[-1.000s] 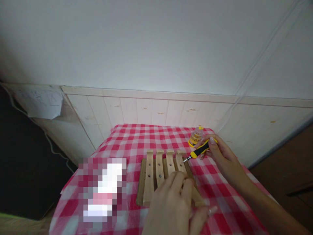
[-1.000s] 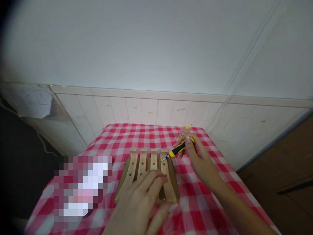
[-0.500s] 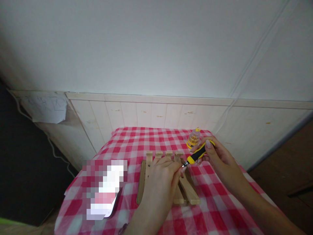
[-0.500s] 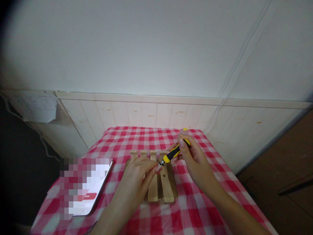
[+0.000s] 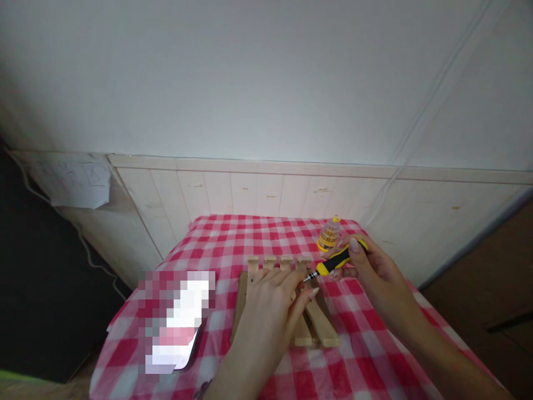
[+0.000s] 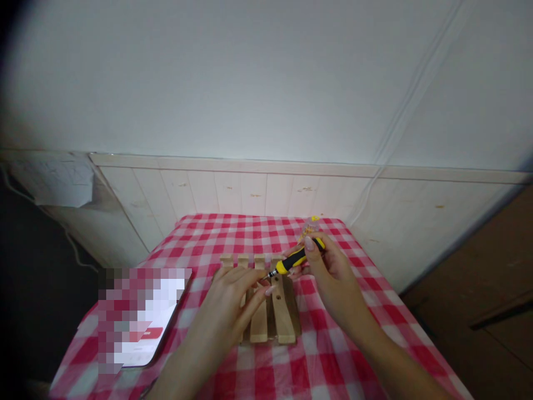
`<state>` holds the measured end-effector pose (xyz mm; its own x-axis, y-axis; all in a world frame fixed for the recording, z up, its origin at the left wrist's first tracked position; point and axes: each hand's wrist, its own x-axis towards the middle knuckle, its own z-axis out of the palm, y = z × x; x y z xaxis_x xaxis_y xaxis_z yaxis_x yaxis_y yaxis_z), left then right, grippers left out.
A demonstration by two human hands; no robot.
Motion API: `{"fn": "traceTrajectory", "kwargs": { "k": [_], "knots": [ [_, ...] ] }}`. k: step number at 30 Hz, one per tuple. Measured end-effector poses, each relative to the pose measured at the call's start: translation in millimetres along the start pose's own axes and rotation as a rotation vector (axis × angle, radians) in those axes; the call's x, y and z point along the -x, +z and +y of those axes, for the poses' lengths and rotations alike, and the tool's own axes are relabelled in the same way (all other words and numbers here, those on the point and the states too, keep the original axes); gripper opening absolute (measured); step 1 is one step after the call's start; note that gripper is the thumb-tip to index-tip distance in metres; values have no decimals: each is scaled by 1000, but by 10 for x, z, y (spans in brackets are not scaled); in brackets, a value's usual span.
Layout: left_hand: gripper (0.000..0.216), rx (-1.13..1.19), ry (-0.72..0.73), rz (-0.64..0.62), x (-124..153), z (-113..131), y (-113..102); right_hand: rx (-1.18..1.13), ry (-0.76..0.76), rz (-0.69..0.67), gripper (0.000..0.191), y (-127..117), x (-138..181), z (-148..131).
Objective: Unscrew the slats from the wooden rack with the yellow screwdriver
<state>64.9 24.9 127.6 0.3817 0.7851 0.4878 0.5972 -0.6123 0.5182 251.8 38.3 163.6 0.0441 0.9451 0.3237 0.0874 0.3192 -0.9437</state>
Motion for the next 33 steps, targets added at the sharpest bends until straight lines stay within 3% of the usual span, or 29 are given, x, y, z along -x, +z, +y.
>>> {"fn": "traceTrajectory", "kwargs": {
  "k": [16,23,27,33],
  "knots": [
    [25,50,21,38,11,-31,-31,-26,38,21,41,-9,57,60],
    [24,40,47,1,8,4,-10,-99,28,13,35,13,98,33],
    [18,-57,-15,-74,6,43,-4,-164,86,5,37,22,41,89],
    [31,-248,-108,-137,127,118,43,62,-37,36,38,-46,-123,374]
  ]
}}
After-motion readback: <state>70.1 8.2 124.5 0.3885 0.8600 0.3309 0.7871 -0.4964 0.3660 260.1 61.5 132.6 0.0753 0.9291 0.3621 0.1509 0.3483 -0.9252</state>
